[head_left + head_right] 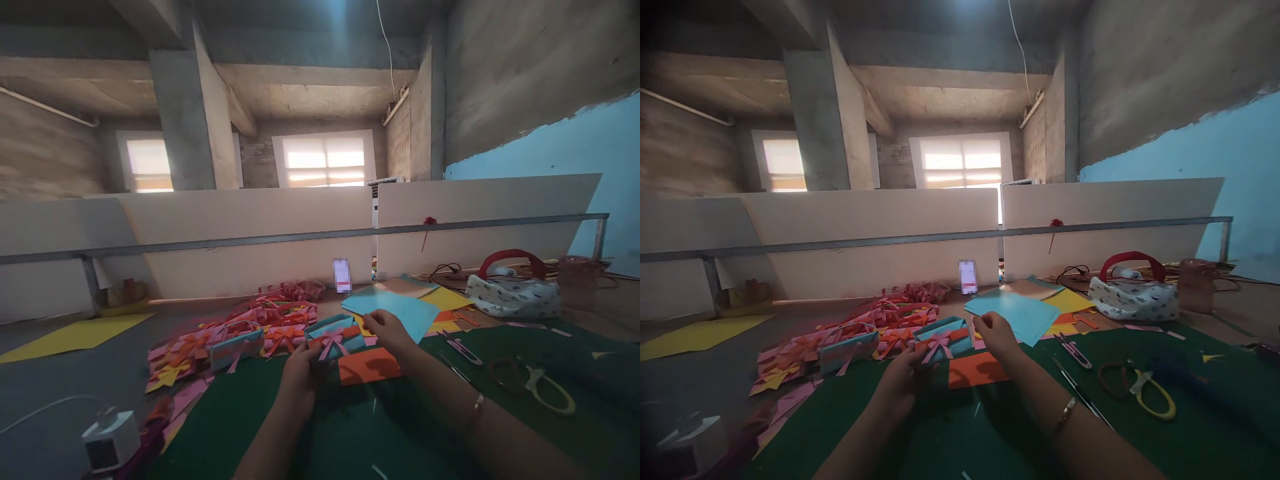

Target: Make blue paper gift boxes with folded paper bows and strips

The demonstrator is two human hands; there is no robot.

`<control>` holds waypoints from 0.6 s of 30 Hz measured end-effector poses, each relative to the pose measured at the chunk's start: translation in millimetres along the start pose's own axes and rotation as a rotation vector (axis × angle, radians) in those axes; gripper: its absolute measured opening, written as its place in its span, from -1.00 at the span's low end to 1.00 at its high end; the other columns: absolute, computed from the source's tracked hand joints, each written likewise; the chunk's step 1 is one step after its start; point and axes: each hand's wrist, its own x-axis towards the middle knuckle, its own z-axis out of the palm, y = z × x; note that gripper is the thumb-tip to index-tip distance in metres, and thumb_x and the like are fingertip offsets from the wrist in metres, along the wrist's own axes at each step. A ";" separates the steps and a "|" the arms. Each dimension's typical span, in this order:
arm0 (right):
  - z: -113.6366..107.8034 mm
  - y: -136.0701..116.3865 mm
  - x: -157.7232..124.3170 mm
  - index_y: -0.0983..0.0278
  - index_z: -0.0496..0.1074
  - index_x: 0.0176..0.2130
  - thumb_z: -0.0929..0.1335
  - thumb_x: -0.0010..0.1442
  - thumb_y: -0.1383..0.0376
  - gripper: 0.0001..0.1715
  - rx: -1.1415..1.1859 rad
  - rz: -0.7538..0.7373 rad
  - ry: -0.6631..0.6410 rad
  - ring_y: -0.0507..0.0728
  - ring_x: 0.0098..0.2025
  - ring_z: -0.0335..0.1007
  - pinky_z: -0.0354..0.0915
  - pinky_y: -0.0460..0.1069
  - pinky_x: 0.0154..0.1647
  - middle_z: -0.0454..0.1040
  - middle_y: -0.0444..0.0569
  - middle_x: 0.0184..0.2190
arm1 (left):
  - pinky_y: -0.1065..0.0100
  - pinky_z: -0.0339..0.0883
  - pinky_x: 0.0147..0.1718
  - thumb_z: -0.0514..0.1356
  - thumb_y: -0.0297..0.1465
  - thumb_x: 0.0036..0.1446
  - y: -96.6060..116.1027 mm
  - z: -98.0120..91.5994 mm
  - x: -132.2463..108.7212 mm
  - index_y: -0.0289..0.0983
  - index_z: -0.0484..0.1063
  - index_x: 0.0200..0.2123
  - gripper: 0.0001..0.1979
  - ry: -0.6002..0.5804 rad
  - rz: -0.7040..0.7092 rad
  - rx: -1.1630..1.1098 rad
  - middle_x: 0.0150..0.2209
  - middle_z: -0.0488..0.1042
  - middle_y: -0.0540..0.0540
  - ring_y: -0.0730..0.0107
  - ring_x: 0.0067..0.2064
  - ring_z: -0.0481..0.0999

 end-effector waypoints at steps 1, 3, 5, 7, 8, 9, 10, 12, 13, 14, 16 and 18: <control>2.8 0.1 -2.6 0.33 0.35 -0.12 0.23 0.26 0.12 -0.65 0.030 0.016 -0.060 0.06 -0.30 0.42 0.36 -0.01 -0.35 0.44 -0.02 -0.24 | 0.34 0.41 -0.39 0.13 -0.41 0.16 0.3 -1.1 1.9 -0.31 0.34 -0.14 -0.81 0.004 0.014 -0.001 -0.24 0.43 -0.04 0.46 -0.34 0.46; 9.6 -0.2 -9.1 0.32 0.38 -0.20 0.28 0.19 0.07 -0.64 0.076 0.038 -0.197 0.03 -0.42 0.42 0.32 -0.09 -0.50 0.47 -0.06 -0.37 | 0.28 0.42 -0.33 0.12 -0.35 0.16 1.4 -3.3 6.7 -0.30 0.33 -0.10 -0.75 0.018 0.041 -0.006 -0.15 0.42 -0.08 0.40 -0.26 0.46; 15.4 -1.5 -14.5 0.32 0.40 -0.37 0.40 0.02 0.14 -0.71 0.096 0.051 -0.315 -0.01 -0.58 0.34 0.21 -0.15 -0.63 0.43 -0.14 -0.58 | 0.21 0.41 -0.26 0.12 -0.32 0.16 3.5 -5.9 11.5 -0.29 0.31 -0.06 -0.71 0.050 0.081 -0.017 -0.10 0.40 -0.11 0.34 -0.19 0.46; 16.2 -4.4 -16.6 0.31 0.34 -0.54 0.45 -0.10 0.24 -0.76 0.119 0.046 -0.364 -0.06 -0.70 0.18 0.05 -0.18 -0.71 0.29 -0.23 -0.73 | 0.16 0.39 -0.22 0.12 -0.31 0.16 6.1 -8.8 14.8 -0.28 0.30 -0.03 -0.69 0.101 0.131 -0.029 -0.06 0.38 -0.13 0.30 -0.15 0.45; 13.8 -6.5 -16.2 0.30 0.29 -0.59 0.44 -0.11 0.25 -0.73 0.139 0.039 -0.357 -0.09 -0.73 0.08 -0.03 -0.18 -0.73 0.21 -0.27 -0.77 | 0.15 0.39 -0.21 0.12 -0.31 0.16 7.2 -10.3 15.5 -0.28 0.29 -0.02 -0.68 0.128 0.152 -0.032 -0.05 0.38 -0.13 0.29 -0.14 0.44; 9.5 -8.9 -14.9 0.28 0.24 -0.61 0.42 -0.09 0.23 -0.70 0.167 0.028 -0.336 -0.10 -0.74 0.01 -0.09 -0.18 -0.74 0.14 -0.29 -0.78 | 0.14 0.38 -0.20 0.12 -0.30 0.16 7.8 -11.7 15.7 -0.28 0.29 -0.02 -0.67 0.152 0.167 -0.032 -0.04 0.37 -0.13 0.29 -0.13 0.44; 3.6 -11.4 -13.0 0.26 0.19 -0.62 0.40 -0.07 0.19 -0.67 0.198 0.018 -0.304 -0.11 -0.74 -0.07 -0.14 -0.17 -0.74 0.08 -0.32 -0.78 | 0.14 0.38 -0.19 0.12 -0.30 0.16 8.0 -12.7 15.5 -0.28 0.29 -0.02 -0.67 0.170 0.173 -0.028 -0.04 0.37 -0.13 0.28 -0.12 0.44; -10.5 -15.6 -8.5 0.23 0.11 -0.63 0.35 -0.02 0.10 -0.60 0.255 0.003 -0.254 -0.11 -0.74 -0.16 -0.19 -0.14 -0.73 -0.01 -0.33 -0.78 | 0.13 0.38 -0.19 0.12 -0.30 0.16 6.7 -13.7 14.5 -0.28 0.29 -0.02 -0.67 0.192 0.166 -0.012 -0.03 0.37 -0.13 0.28 -0.12 0.43; -17.0 -17.0 -6.7 0.22 0.07 -0.65 0.32 0.00 0.05 -0.55 0.278 -0.006 -0.238 -0.10 -0.74 -0.19 -0.20 -0.12 -0.73 -0.04 -0.33 -0.79 | 0.13 0.38 -0.18 0.12 -0.30 0.16 5.8 -13.9 13.9 -0.28 0.29 -0.02 -0.67 0.201 0.150 0.000 -0.03 0.37 -0.13 0.28 -0.12 0.43; -22.3 -18.0 -5.6 0.21 0.03 -0.67 0.31 0.02 0.01 -0.50 0.293 -0.012 -0.227 -0.10 -0.73 -0.20 -0.19 -0.11 -0.72 -0.06 -0.32 -0.79 | 0.13 0.38 -0.18 0.12 -0.30 0.16 5.2 -14.0 13.4 -0.28 0.29 -0.02 -0.67 0.207 0.127 0.011 -0.03 0.37 -0.13 0.28 -0.11 0.43; -27.4 -18.8 -6.0 0.20 -0.01 -0.68 0.31 0.01 -0.04 -0.45 0.303 -0.019 -0.220 -0.09 -0.72 -0.21 -0.18 -0.10 -0.71 -0.07 -0.32 -0.79 | 0.13 0.38 -0.18 0.12 -0.30 0.16 7.5 -15.4 12.7 -0.28 0.29 -0.02 -0.67 0.209 0.075 0.036 -0.03 0.37 -0.13 0.27 -0.11 0.43; -25.2 -19.0 -9.5 0.20 0.02 -0.67 0.33 -0.02 -0.06 -0.45 0.297 -0.023 -0.229 -0.09 -0.71 -0.18 -0.18 -0.10 -0.69 -0.04 -0.31 -0.78 | 0.12 0.37 -0.18 0.12 -0.29 0.16 17.3 -21.2 12.1 -0.28 0.30 -0.02 -0.67 0.192 0.067 0.055 -0.03 0.37 -0.13 0.27 -0.11 0.43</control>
